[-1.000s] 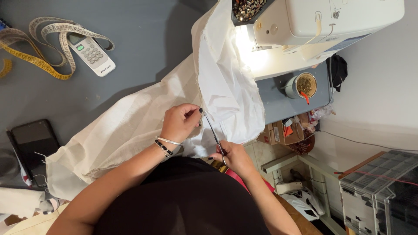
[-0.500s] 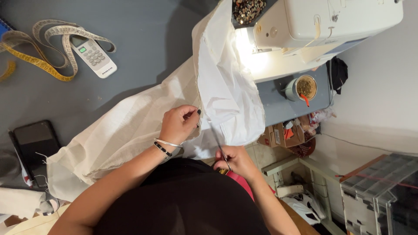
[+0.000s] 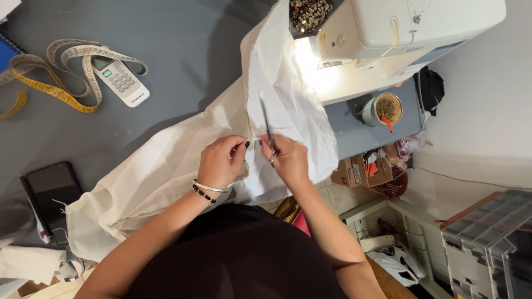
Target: Smoothing out a piece of striped fabric on a work table and cutting it along a line with scissors.
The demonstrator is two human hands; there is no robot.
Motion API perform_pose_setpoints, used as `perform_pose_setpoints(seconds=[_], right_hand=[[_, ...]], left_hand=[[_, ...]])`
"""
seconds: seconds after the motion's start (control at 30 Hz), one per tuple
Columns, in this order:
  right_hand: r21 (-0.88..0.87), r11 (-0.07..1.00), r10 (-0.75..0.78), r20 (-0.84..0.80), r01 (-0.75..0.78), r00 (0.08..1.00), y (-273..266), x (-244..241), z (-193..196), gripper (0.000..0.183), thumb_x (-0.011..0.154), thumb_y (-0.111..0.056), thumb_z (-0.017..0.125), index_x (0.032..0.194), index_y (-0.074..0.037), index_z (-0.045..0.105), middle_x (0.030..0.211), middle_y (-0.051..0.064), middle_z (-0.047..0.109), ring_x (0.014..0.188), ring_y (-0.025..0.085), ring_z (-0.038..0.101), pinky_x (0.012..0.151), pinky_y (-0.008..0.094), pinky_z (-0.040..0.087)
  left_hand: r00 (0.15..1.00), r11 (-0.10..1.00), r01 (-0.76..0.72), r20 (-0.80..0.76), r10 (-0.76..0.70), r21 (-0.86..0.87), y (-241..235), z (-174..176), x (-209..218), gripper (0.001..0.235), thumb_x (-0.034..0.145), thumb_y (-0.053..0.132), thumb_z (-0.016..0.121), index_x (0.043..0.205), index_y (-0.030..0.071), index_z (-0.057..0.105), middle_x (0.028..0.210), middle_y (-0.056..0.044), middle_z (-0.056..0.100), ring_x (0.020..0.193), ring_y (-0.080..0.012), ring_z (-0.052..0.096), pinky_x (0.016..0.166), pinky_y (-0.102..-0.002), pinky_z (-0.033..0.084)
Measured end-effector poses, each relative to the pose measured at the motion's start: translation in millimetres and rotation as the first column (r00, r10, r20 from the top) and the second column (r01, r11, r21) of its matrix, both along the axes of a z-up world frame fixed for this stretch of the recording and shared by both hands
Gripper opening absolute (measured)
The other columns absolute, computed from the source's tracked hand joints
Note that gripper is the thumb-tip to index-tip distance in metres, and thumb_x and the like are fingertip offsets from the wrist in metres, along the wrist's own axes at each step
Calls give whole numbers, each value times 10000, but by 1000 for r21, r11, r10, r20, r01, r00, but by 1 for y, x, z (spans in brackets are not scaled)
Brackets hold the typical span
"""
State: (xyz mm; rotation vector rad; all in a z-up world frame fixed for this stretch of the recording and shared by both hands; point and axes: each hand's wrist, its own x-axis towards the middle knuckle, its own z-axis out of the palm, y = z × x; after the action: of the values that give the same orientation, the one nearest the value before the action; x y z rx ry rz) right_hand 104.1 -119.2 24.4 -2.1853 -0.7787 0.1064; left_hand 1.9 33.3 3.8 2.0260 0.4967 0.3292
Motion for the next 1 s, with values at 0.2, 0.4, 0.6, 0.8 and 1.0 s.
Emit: perform_pose_setpoints(seconds=[0.2,0.4,0.6,0.8,1.0], right_hand=[[75,995,-68,-27,69,997,0,16,4,67,879,-190,811,862,-135,777,520,66,606,551,266,647,592,335,546],[78,995,-60,-90,67,994,1,15,11,62,862,-207,833,877,-156,800,526,35,636,534,208,643,595,295,554],[68,998,20,-4,-19,1000,9,20,29,76,874,-238,826,881,-172,791,535,26,640,558,220,657,595,297,556],[-151,984,146,427,-89,893,18,53,33,168,899,-320,791,850,-165,747,593,56,654,586,260,686,572,342,565],[-147,972,229,451,-181,863,52,59,48,116,930,-302,724,879,-199,713,629,25,658,625,256,696,619,350,575]], left_hand=[[1000,998,24,-17,-23,52,11,-8,0,127,941,191,669,1012,148,765,811,-98,751,773,-316,747,662,-399,611],[1000,998,13,-23,-14,-65,18,0,1,145,943,198,665,1029,137,764,833,-114,751,745,-310,746,660,-402,601],[973,961,225,-86,-214,162,13,48,-5,765,771,472,780,1356,11,608,1047,-235,721,904,-461,725,829,-554,566],[973,945,226,-107,-206,236,28,2,-11,367,895,186,628,1246,107,702,1025,-166,756,950,-394,731,842,-489,575],[925,952,301,-259,-278,51,75,-2,-9,394,842,187,687,1233,214,729,991,-144,768,994,-393,727,850,-507,584]])
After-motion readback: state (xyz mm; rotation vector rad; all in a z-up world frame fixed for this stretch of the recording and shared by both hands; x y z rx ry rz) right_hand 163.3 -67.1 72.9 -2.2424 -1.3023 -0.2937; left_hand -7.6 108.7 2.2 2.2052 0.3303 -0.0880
